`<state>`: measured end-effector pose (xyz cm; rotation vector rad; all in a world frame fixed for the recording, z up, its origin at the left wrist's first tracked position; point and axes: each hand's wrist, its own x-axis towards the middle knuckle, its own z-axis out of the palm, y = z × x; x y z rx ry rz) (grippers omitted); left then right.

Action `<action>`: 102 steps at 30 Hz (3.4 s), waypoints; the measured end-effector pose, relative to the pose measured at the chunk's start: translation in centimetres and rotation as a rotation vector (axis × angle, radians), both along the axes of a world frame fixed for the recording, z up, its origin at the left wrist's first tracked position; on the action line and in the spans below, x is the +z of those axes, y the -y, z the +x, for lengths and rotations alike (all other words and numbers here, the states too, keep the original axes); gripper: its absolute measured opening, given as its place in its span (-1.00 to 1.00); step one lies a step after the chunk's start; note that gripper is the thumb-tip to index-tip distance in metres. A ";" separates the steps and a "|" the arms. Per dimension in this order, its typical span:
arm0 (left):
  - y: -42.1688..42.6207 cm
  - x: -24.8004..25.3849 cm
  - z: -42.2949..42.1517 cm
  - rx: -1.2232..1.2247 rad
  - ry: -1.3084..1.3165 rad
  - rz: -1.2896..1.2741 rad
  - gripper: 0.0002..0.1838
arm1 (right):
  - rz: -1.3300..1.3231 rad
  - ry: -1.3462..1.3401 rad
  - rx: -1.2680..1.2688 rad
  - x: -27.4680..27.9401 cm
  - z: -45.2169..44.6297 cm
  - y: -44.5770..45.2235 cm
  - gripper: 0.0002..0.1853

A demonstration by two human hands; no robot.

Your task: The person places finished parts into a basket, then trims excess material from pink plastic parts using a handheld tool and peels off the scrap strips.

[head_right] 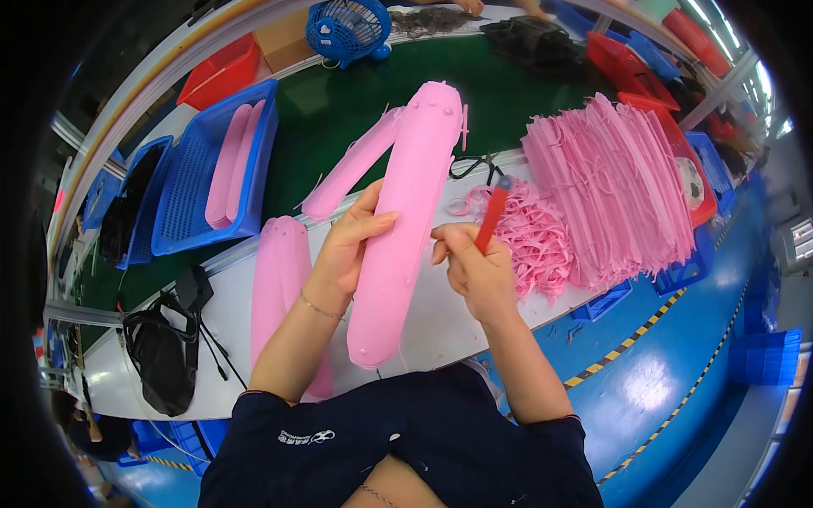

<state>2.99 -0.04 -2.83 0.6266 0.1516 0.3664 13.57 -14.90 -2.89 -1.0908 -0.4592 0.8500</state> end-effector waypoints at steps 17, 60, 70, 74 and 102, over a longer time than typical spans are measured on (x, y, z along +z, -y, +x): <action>1.7 0.4 0.3 0.134 -0.073 0.105 -0.46 | -0.388 0.440 -0.247 -6.2 1.3 1.7 -0.76; 2.5 0.2 -5.7 -0.141 -0.287 0.231 -0.42 | -0.083 1.467 -0.335 2.6 1.3 1.9 -0.76; 2.4 -0.9 -5.9 -0.183 -0.253 -0.067 -0.46 | 0.081 1.914 -0.135 0.6 3.9 1.9 -0.70; 2.9 -0.6 -5.7 -0.197 -0.205 -0.119 -0.46 | 0.202 1.846 -0.152 1.0 4.6 2.2 -0.75; 3.4 -0.2 -5.3 -0.161 -0.331 0.579 -0.44 | -0.008 0.464 -0.222 -0.6 0.8 0.8 -0.80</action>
